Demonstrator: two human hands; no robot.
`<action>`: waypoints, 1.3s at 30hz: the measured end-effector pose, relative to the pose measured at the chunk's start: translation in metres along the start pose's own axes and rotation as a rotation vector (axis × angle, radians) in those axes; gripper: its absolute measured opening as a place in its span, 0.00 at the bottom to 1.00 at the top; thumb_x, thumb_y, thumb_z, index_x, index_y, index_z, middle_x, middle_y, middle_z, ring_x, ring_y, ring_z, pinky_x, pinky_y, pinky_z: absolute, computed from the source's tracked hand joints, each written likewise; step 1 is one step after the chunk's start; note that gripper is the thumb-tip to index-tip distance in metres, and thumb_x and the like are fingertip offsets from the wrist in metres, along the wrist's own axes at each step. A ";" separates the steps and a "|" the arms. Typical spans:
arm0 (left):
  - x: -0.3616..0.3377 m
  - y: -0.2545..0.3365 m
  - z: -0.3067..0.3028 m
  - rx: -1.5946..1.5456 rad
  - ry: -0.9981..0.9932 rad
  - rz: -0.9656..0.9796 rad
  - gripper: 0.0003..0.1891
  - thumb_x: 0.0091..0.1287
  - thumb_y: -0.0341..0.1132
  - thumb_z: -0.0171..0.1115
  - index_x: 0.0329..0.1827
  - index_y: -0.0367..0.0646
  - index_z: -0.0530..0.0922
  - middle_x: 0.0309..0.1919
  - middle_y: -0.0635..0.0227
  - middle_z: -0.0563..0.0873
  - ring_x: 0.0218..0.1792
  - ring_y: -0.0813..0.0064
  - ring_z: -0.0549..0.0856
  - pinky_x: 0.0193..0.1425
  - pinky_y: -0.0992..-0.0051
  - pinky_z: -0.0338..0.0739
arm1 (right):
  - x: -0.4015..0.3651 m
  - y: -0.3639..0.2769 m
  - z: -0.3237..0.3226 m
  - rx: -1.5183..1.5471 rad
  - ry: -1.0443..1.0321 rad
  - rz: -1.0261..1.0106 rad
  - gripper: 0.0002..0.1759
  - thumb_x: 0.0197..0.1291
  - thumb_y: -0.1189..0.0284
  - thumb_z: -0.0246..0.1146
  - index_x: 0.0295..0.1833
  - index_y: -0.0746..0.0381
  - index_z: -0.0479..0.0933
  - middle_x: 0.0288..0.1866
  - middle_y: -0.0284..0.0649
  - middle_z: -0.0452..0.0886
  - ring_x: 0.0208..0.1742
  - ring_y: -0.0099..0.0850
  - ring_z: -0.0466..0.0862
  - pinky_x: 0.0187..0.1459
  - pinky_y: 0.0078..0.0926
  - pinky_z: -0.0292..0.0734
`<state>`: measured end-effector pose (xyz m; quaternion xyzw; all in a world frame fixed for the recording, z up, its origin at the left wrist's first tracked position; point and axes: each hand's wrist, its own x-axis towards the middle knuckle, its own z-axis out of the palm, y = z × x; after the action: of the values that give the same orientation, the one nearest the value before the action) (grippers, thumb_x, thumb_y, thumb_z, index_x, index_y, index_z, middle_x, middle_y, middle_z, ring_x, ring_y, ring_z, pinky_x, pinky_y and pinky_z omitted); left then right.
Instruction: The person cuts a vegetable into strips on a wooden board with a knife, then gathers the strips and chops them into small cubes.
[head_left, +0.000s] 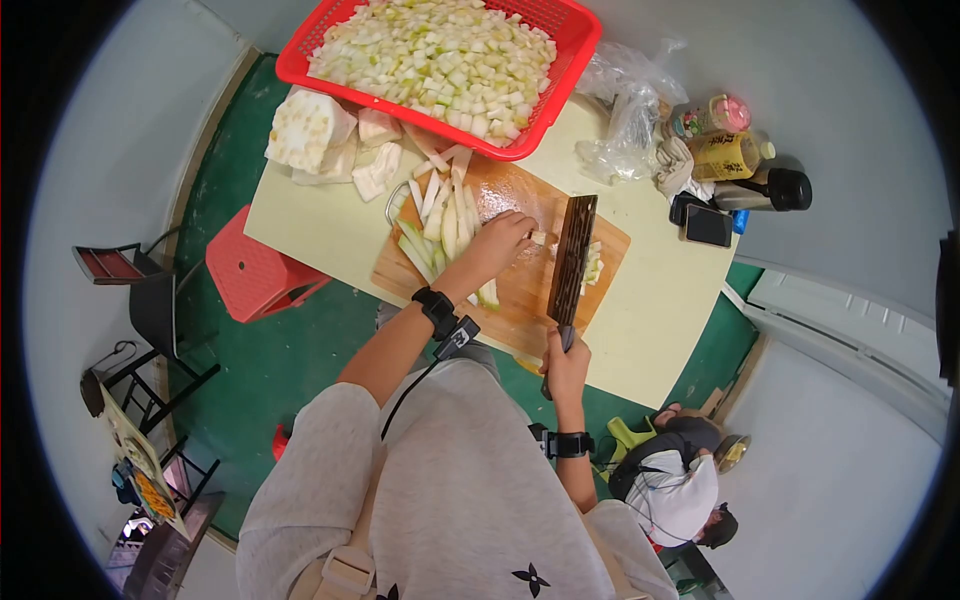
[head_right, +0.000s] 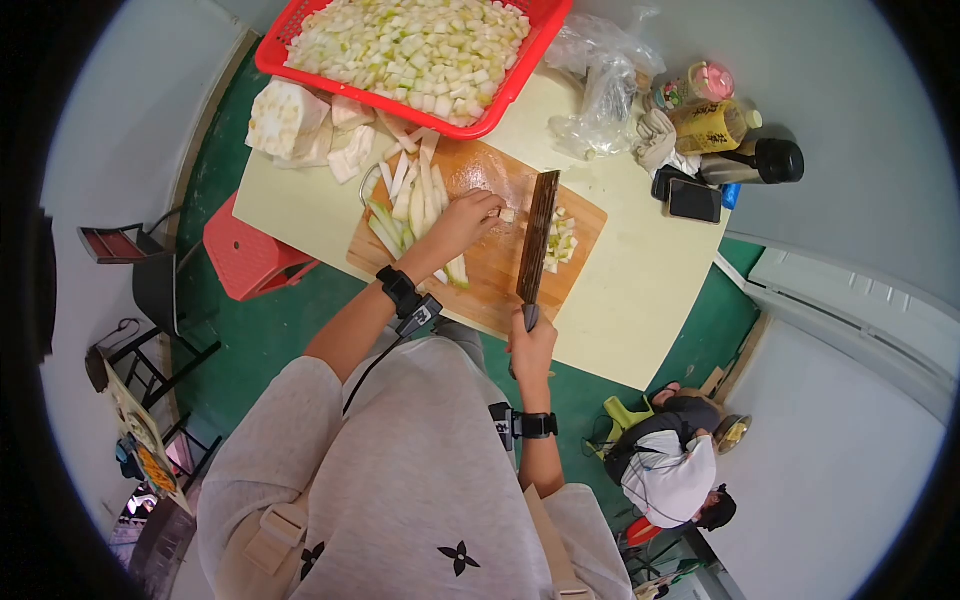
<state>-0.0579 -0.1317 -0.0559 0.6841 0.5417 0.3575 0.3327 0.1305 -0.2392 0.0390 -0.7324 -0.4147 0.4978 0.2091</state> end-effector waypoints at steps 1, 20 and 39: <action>0.000 0.000 0.000 0.000 0.002 -0.001 0.11 0.61 0.28 0.66 0.45 0.36 0.78 0.40 0.55 0.83 0.47 0.54 0.82 0.52 0.62 0.77 | 0.000 -0.001 0.001 -0.002 -0.001 -0.001 0.18 0.67 0.63 0.60 0.32 0.69 0.75 0.13 0.36 0.71 0.12 0.24 0.72 0.17 0.26 0.68; 0.001 0.004 -0.002 0.005 -0.009 -0.021 0.10 0.60 0.26 0.64 0.44 0.36 0.77 0.37 0.54 0.82 0.45 0.53 0.82 0.51 0.60 0.78 | 0.003 -0.006 0.012 -0.197 -0.069 -0.031 0.20 0.67 0.62 0.60 0.30 0.69 0.76 0.12 0.39 0.72 0.12 0.27 0.75 0.18 0.29 0.69; 0.004 0.004 -0.003 0.035 -0.033 -0.027 0.11 0.55 0.23 0.66 0.40 0.35 0.76 0.37 0.54 0.81 0.47 0.52 0.80 0.53 0.60 0.77 | 0.022 0.018 0.025 -0.426 -0.030 -0.091 0.20 0.63 0.59 0.61 0.35 0.69 0.78 0.26 0.60 0.79 0.32 0.57 0.82 0.35 0.50 0.74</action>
<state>-0.0573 -0.1285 -0.0504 0.6882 0.5515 0.3322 0.3345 0.1183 -0.2345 0.0036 -0.7332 -0.5461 0.3998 0.0657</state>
